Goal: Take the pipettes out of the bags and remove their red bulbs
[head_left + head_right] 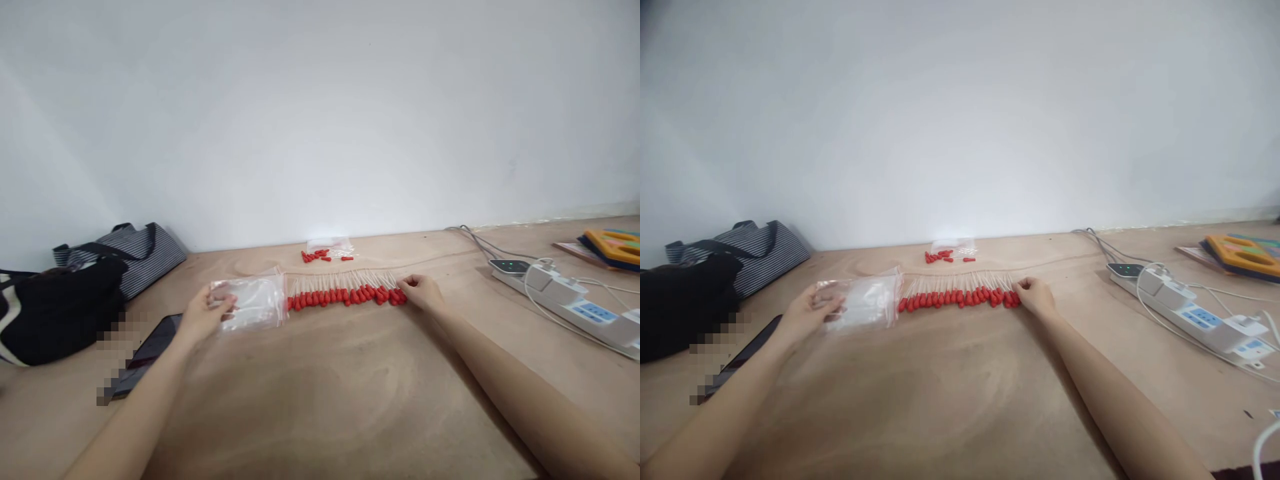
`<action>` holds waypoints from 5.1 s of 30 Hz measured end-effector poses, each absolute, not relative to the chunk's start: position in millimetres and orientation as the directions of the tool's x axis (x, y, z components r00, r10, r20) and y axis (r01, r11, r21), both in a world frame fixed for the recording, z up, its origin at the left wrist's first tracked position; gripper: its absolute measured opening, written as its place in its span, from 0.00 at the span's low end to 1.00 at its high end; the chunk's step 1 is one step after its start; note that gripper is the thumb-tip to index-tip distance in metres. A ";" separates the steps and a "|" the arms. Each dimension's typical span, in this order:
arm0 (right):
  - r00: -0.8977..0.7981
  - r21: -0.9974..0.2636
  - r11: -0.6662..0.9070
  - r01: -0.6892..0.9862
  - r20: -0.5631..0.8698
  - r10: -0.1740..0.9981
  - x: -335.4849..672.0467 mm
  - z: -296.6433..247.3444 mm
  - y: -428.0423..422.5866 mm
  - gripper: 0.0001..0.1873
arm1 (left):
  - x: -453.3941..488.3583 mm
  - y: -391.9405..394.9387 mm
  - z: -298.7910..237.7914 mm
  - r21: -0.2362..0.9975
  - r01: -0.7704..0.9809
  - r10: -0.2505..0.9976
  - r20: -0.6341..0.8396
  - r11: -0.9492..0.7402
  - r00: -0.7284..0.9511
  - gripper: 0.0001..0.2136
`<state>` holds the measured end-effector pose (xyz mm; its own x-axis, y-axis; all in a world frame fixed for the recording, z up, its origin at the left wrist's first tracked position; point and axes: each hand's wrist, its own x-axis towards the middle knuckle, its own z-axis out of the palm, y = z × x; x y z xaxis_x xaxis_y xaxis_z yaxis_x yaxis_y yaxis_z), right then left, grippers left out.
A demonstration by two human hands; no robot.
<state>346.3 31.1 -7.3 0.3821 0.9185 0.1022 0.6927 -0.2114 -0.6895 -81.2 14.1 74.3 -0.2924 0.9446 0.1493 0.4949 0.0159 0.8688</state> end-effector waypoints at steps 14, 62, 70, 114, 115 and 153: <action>0.386 -0.609 -0.182 0.772 0.222 0.895 337.1 -9.7 27.5 0.20 | -65.4 42.0 29.6 0.111 0.992 0.999 0.002 -0.052 0.052 0.24; -0.267 0.017 0.503 0.864 0.863 0.430 232.8 -5.5 4.6 0.08 | 25.3 -18.0 14.6 0.861 0.381 0.872 0.135 -0.338 0.470 0.17; -0.530 0.267 0.741 0.617 0.836 0.140 216.3 -4.9 -32.5 0.07 | 54.0 -16.2 11.1 0.997 0.016 0.884 -0.080 0.081 0.461 0.22; -0.533 -0.163 0.755 0.635 0.614 0.581 231.2 -8.9 -21.9 0.15 | 38.0 -18.9 11.6 0.582 0.592 0.824 0.305 -0.557 0.477 0.07; -0.533 -0.162 0.755 0.636 0.615 0.582 230.9 -8.9 -22.1 0.15 | 38.0 -18.9 11.4 0.581 0.591 0.823 0.306 -0.559 0.478 0.06; -0.316 -0.483 0.501 0.718 0.414 0.853 194.8 -10.6 -27.1 0.07 | -6.7 -11.5 16.3 0.403 0.797 0.827 0.525 -0.450 0.201 0.11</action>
